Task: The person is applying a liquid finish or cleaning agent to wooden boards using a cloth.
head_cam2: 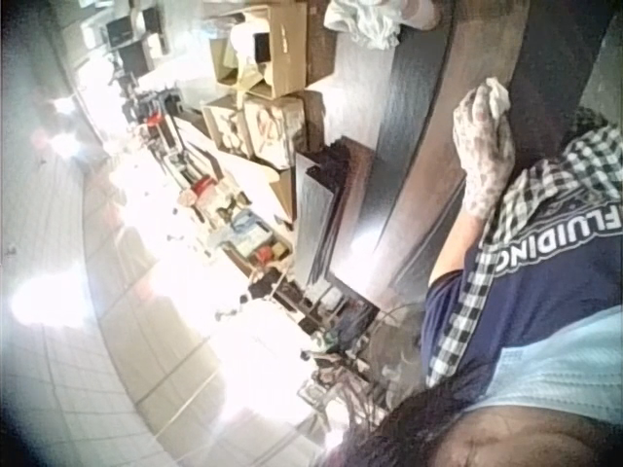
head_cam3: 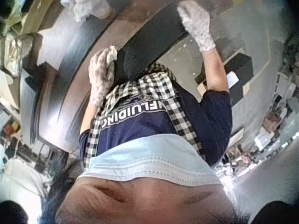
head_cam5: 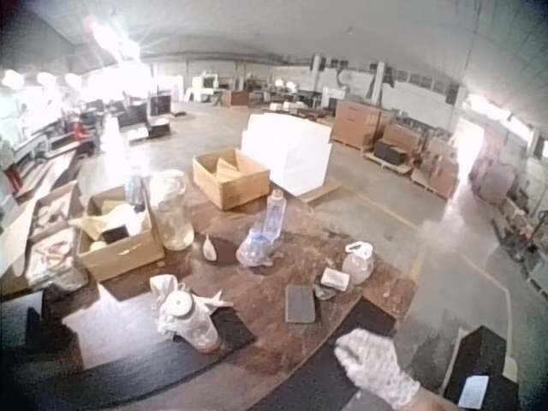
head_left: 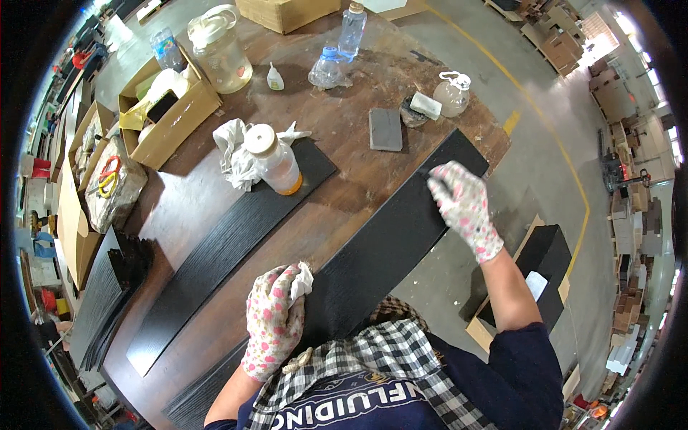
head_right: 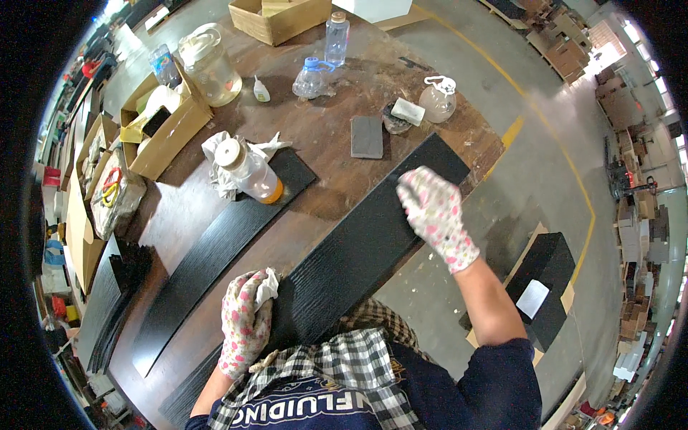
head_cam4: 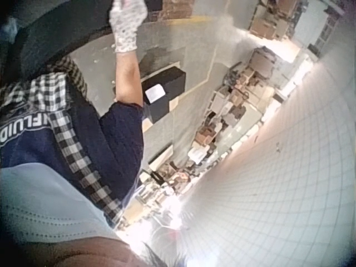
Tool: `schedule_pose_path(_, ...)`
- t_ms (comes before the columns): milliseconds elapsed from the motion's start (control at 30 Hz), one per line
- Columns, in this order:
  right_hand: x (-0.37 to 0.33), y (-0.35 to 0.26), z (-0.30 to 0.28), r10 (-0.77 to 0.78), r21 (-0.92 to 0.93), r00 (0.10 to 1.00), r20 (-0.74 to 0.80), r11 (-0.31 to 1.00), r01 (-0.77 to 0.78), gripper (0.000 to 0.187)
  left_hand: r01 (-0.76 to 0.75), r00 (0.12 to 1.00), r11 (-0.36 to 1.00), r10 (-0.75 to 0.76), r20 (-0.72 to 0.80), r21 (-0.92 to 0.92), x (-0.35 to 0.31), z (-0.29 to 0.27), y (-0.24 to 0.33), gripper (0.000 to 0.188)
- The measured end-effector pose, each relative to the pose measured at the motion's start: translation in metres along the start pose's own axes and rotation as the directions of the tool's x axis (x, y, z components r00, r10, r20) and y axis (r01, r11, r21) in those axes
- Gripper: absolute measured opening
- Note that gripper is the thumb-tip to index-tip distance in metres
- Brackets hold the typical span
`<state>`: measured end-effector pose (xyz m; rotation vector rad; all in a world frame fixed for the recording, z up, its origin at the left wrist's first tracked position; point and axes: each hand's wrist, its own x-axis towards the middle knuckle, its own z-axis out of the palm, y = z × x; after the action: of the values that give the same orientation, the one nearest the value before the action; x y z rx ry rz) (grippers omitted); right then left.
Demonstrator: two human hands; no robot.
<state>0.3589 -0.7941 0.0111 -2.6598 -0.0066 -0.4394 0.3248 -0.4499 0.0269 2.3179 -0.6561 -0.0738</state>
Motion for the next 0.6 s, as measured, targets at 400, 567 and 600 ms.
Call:
schedule_pose_path(400,0.017,0.024,-0.011,0.113,-0.032,0.993,-0.042,0.993,-0.114,0.011,0.008,1.0,1.0,-0.008,-0.003,-0.01,-0.001,0.0,0.0,0.039)
schedule_pose_path(567,0.011,0.026,-0.008,0.072,-0.082,0.997,-0.015,0.994,-0.073,0.012,0.024,1.0,0.999,-0.024,0.006,0.029,0.0,0.001,0.0,0.039)
schedule_pose_path(600,0.008,0.03,-0.008,0.11,-0.046,0.994,-0.015,0.993,-0.11,0.013,0.014,1.0,1.0,-0.014,0.005,0.02,-0.001,0.0,0.001,0.039)
